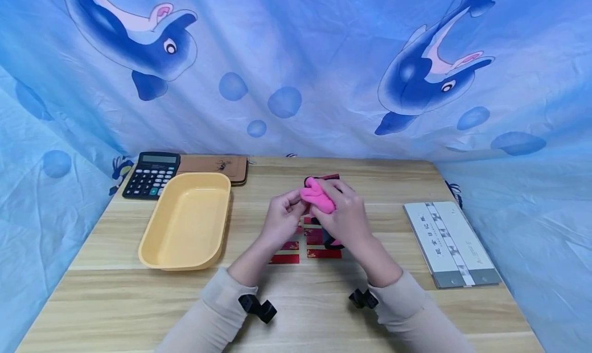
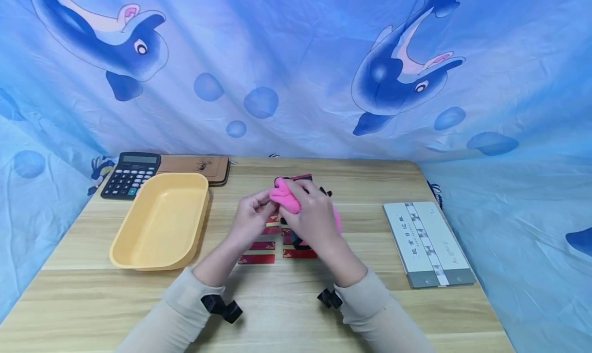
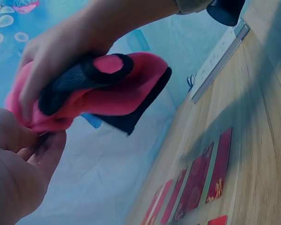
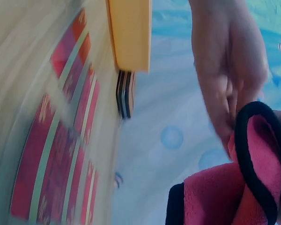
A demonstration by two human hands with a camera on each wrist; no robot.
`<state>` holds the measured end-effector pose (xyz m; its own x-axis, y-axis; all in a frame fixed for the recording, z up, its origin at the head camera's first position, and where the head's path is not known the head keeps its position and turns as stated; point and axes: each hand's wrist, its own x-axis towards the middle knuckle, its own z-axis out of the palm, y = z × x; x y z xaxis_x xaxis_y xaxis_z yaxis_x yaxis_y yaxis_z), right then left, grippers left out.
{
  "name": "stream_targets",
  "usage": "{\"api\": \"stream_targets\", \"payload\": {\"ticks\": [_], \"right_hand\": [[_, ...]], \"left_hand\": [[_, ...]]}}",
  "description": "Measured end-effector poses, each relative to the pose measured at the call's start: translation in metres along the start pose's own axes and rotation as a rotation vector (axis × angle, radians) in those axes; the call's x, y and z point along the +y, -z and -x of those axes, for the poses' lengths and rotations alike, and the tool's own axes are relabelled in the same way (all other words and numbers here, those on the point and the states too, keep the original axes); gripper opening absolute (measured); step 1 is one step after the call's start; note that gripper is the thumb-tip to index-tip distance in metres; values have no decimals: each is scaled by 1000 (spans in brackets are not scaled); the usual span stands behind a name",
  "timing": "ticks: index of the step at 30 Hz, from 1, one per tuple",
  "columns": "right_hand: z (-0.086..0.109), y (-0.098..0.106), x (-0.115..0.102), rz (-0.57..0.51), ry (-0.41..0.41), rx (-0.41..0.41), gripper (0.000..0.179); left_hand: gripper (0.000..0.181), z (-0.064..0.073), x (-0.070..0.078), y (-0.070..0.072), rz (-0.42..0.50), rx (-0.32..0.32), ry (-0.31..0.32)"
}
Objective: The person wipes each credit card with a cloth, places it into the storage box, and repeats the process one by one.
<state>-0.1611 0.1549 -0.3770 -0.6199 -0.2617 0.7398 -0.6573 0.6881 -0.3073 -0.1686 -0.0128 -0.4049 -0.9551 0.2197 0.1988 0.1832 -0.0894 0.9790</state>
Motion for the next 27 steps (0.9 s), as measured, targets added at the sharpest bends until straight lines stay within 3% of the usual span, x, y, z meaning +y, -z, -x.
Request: {"api": "stream_targets", "payload": {"ticks": [4, 8, 13, 17, 20, 27], "right_hand": [[-2, -5, -9, 0, 67, -2, 43], [-2, -3, -6, 43, 72, 16, 42], [0, 9, 7, 112, -20, 39, 45], [1, 18, 16, 127, -113, 37, 45], [2, 21, 19, 118, -137, 32, 45], [-1, 9, 7, 95, -38, 31, 46]], "left_hand": [[25, 1, 0, -1, -90, 42, -25], [29, 1, 2, 1, -30, 19, -1], [35, 2, 4, 6, 53, -2, 31], [34, 2, 5, 11, 62, 19, 44], [34, 2, 6, 12, 60, 18, 48], [34, -1, 4, 5, 37, -9, -1]]}}
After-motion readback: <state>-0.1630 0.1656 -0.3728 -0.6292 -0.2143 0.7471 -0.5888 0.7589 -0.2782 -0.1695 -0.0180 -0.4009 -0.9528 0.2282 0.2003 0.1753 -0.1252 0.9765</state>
